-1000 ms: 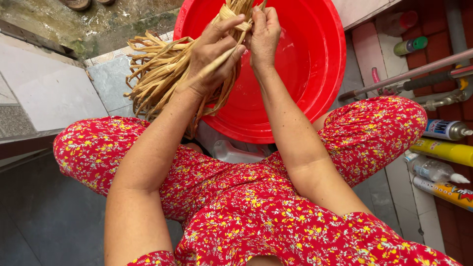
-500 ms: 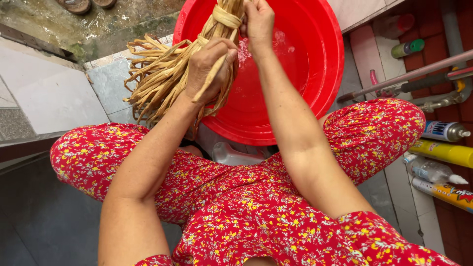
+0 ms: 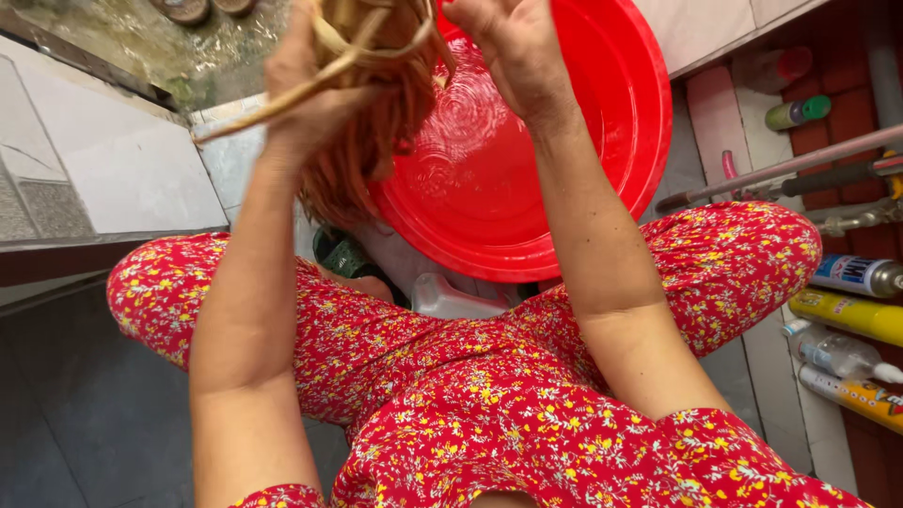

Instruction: The person sits on the ground beside red plastic basins and ties dried palm leaf strips into bundles using strips of the same leaf, pulling and knotting the ties by hand. They then carry the tied bundles to a rack, lean them against it, and return to soak individual leaf strips in a basin of water.

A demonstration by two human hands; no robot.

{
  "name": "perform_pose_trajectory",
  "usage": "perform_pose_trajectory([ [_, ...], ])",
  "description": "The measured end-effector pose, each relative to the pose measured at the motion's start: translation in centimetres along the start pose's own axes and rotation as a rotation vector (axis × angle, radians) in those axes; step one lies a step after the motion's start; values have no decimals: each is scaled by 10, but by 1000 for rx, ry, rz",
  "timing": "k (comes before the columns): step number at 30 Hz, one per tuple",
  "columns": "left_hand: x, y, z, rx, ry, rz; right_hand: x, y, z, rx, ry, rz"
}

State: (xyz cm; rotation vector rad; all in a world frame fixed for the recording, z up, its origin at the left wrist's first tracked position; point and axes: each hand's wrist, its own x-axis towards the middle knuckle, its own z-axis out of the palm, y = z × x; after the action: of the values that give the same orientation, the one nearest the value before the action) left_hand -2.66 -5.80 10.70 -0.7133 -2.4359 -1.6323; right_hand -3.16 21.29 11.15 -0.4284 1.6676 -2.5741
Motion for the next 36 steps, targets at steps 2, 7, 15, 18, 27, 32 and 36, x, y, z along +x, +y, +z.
perform_pose_trajectory([
  [2,7,15,-37,-41,-49,61,2,-6,17,-148,-125,-28],
  [7,14,57,-95,-168,-181,174,12,6,76,-457,-381,219],
  [15,40,58,-71,-881,-21,34,31,9,115,-536,-46,-302],
  [18,38,63,-86,-839,-166,-88,35,9,116,-486,101,-158],
  [27,6,-17,-60,-537,47,-104,4,24,149,-986,-141,-539],
  [32,5,-37,-68,-816,187,-182,-3,-5,127,-795,-196,-424],
  [36,4,-29,-62,-789,116,-152,-9,-19,135,-728,16,-449],
])
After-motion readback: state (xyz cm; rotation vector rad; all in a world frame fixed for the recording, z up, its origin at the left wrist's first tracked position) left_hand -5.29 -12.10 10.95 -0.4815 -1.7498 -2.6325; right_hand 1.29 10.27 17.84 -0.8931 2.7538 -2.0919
